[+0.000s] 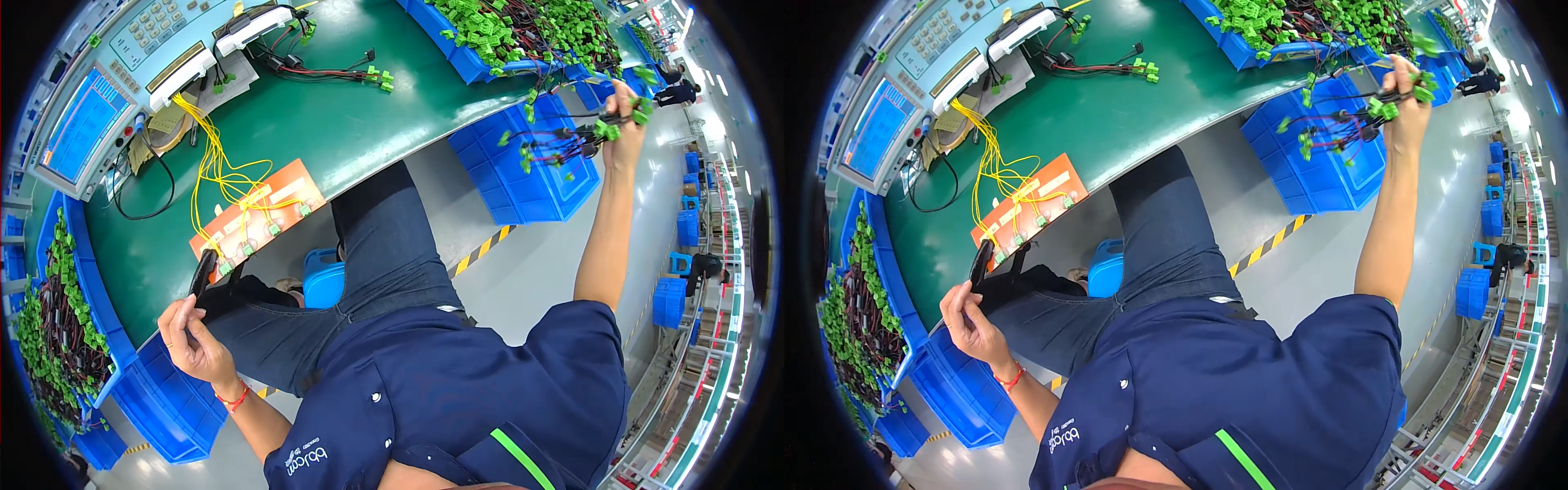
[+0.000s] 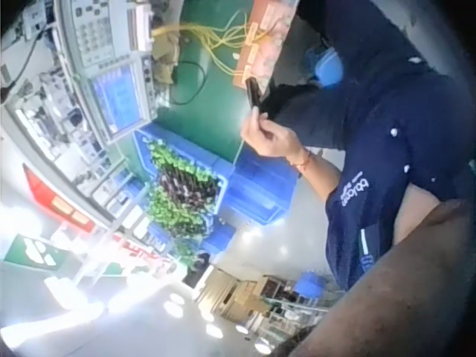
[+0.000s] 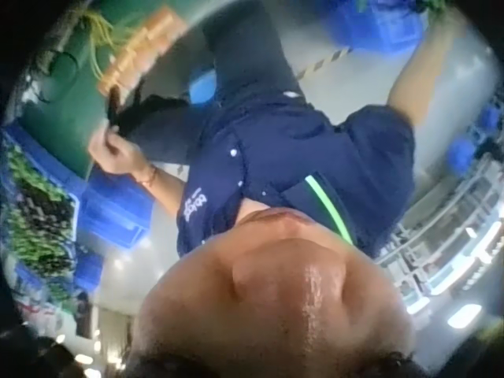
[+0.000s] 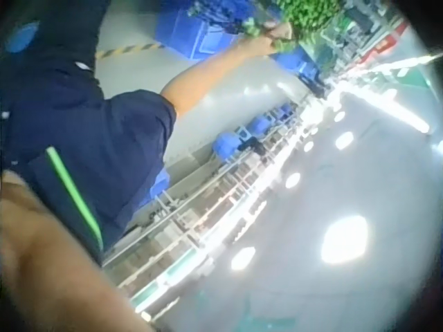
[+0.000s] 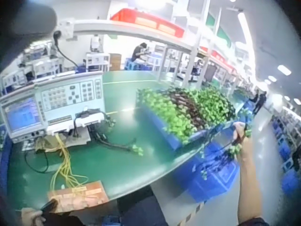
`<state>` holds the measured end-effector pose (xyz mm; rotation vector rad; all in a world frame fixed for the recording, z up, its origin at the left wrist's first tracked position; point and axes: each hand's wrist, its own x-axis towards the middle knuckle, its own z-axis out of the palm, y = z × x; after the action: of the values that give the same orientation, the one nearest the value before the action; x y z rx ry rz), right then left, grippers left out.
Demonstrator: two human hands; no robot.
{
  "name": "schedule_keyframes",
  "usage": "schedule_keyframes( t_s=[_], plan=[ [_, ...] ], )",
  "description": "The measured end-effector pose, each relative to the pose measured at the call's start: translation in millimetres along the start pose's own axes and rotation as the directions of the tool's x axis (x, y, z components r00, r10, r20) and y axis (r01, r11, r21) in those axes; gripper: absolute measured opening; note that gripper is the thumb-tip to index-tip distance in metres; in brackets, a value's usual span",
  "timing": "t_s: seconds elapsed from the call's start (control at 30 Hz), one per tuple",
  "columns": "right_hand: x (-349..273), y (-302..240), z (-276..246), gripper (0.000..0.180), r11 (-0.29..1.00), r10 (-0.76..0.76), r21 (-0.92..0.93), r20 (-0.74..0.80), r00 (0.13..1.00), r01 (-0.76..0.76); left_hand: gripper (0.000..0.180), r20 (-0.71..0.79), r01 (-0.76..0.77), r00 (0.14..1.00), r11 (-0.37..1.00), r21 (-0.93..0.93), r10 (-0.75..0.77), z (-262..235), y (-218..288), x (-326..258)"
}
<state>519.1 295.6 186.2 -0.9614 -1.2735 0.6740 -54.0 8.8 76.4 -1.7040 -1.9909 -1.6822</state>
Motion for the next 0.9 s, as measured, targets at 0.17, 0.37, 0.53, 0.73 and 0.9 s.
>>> schedule_keyframes(
  t_s=[0.17,0.37,0.53,0.73,0.9],
  plan=[
    [1,-56,-13,0.032,0.947,-0.193,0.276,0.079,0.978,0.165,0.019,0.012,0.014,1.0,1.0,0.004,-0.014,7,0,1],
    [-21,-90,-9,0.027,0.832,-0.158,0.551,0.339,0.927,-0.059,0.02,0.018,0.001,1.0,0.999,-0.039,0.0,19,3,3],
    [-18,-26,-25,0.036,0.906,0.102,0.379,0.234,0.967,-0.187,0.02,0.037,0.006,0.999,0.997,-0.083,-0.003,25,6,2],
    [-5,111,-73,0.031,0.737,0.526,0.517,-0.034,0.85,-0.436,0.021,0.056,0.011,0.998,0.999,-0.042,-0.009,16,4,-3],
    [22,176,-70,0.025,0.633,0.604,0.565,0.067,0.794,-0.529,0.021,0.066,0.016,0.998,1.0,-0.008,-0.015,12,8,-1]
  ],
)
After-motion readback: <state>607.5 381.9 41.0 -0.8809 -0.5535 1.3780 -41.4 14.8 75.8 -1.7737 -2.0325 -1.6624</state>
